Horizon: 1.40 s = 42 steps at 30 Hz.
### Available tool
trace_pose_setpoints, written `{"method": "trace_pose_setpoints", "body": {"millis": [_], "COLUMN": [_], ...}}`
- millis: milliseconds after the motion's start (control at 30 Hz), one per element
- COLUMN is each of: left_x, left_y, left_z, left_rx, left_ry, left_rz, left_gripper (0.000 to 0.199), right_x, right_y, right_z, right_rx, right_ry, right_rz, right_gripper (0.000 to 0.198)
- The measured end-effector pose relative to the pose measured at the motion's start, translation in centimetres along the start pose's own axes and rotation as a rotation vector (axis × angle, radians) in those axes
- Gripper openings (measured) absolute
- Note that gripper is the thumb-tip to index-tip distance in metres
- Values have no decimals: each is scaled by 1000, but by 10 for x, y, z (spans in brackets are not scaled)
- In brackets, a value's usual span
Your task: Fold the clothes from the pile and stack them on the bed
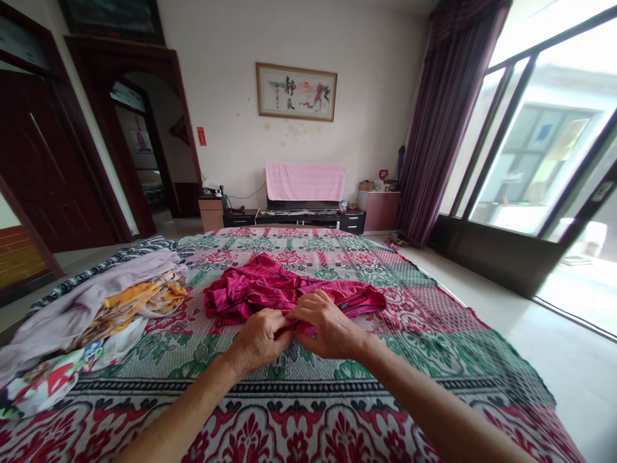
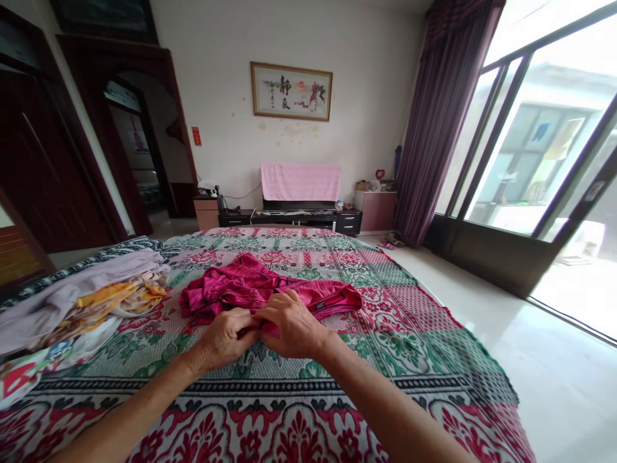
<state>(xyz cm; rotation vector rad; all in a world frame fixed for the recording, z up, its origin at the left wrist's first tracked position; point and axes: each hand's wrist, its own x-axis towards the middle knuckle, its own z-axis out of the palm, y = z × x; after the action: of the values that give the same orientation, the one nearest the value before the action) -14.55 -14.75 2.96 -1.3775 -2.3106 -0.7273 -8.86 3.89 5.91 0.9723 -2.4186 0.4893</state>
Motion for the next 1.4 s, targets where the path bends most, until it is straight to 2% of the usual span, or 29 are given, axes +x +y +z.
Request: {"method": "trace_pose_setpoints", "body": {"millis": [167, 267, 333, 433, 533, 633, 733, 800, 933, 1000, 1067, 1133, 1200, 1267, 1333, 1400], "left_x": [-3, -2, -3, -4, -8, -13, -20, -24, -28, -29, -30, -32, -33, -35, -37, -39], "left_y": [5, -4, -21, -60, -100, -129, -145, -148, -141, -136, -132, -130, -130, -130, -131, -129], "left_z": [-2, -10, -19, -34, -47, -56, -58, -58, -65, -74, -84, -92, -97, -100, -103, -107], "left_rx": [-86, -16, 110, 330, 487, 523, 480, 455, 336, 209, 66, -45, -58, 31, 114, 142], "left_ry": [-67, -60, 36, 169, 131, 30, -69, -109, -53, -43, -102, -212, -260, -203, -126, -127], "left_rz": [-80, -105, -165, -255, -355, -495, -611, -629, -551, -564, -598, -599, -612, -668, -707, -698], "left_gripper": [24, 31, 31, 25, 37, 45, 44, 37, 28, 26, 26, 26, 25, 31, 36, 29], "right_x": [-4, -8, -11, -15, -16, -16, -18, -21, -31, -37, -44, -50, -55, -58, -58, -58], "right_y": [4, 8, 11, 17, 23, 27, 33, 39, 56, 63, 70, 75, 80, 84, 90, 97], "right_z": [8, 3, -4, -17, -29, -40, -53, -62, -81, -89, -96, -102, -104, -102, -98, -92], "right_rx": [35, 150, 276, 422, 457, 509, 649, 748, 835, 839, 817, 770, 741, 747, 761, 737], "right_ry": [-25, -114, -206, -308, -302, -284, -317, -330, -325, -323, -334, -341, -303, -179, 21, 257], "right_rz": [78, 107, 152, 258, 318, 381, 506, 574, 644, 681, 720, 757, 803, 874, 961, 1065], "right_gripper": [23, 26, 29, 30, 30, 28, 24, 19, 14, 17, 19, 20, 19, 19, 18, 13]}}
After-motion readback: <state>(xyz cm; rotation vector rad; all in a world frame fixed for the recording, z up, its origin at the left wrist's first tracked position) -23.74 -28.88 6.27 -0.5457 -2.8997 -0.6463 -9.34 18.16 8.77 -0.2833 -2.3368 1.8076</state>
